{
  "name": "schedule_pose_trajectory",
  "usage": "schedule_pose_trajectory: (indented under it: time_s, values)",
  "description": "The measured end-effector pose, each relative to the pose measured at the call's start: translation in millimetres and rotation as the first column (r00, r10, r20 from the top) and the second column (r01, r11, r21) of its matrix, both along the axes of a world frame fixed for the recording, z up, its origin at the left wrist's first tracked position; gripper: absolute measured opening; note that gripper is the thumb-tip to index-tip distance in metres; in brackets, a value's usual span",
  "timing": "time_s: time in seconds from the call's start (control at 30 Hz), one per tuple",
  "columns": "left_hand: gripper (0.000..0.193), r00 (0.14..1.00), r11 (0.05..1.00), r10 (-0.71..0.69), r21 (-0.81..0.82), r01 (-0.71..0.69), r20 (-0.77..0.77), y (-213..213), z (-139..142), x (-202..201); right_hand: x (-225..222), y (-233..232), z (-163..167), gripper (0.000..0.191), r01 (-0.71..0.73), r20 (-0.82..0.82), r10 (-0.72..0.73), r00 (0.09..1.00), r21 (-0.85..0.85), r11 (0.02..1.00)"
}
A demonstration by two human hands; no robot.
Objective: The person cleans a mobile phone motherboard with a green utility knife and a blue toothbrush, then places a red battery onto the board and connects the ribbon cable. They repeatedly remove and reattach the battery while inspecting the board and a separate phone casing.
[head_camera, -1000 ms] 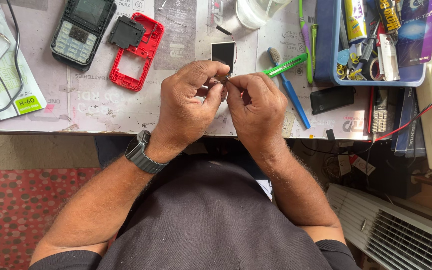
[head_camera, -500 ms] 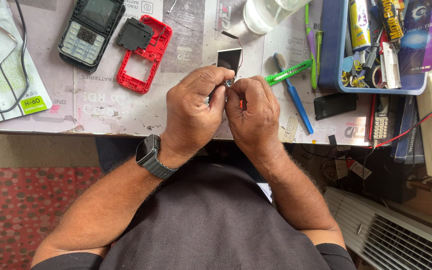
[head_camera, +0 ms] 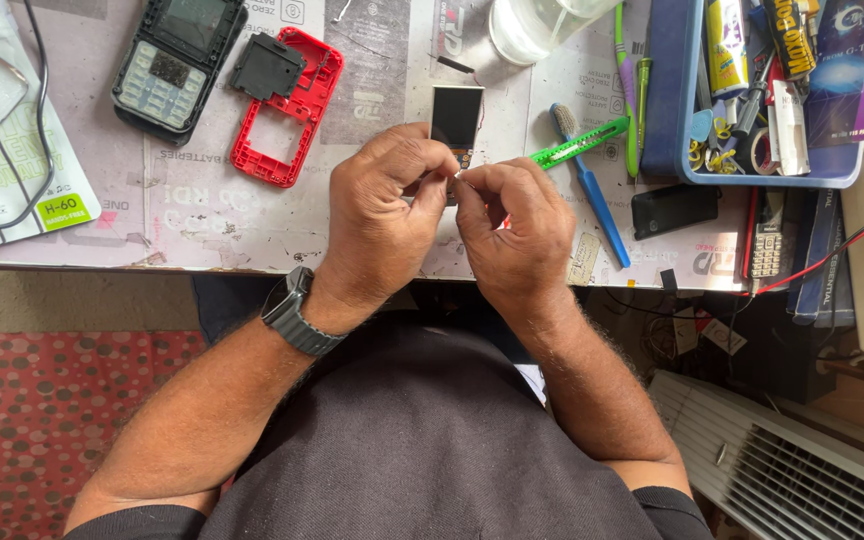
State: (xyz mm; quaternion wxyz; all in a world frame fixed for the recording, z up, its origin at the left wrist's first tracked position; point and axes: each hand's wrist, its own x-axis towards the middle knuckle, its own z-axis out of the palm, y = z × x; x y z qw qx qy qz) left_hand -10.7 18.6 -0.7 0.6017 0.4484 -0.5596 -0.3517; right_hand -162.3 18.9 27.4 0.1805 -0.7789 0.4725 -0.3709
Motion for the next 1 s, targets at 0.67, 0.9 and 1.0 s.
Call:
schedule_pose_trajectory:
  time_s: [0.67,0.9,1.0]
  values:
    - [0.019,0.997,0.993,-0.024,0.112,0.033,-0.079,-13,-2,-8,-12,-14,-3,0.031,0.015,0.0,-0.015,1.0,-0.053,0.998]
    - [0.023,0.995,0.993,-0.043,0.107,0.053,-0.092,-14,-3,-7,-7,-13,-7,0.021,0.027,0.052,-0.027,0.998,0.01,1.0]
    - [0.02,0.998,0.993,-0.04,0.108,0.044,-0.047,-14,-1,-6,-9,-14,-6,0.019,0.01,0.078,-0.016,0.997,0.077,0.997]
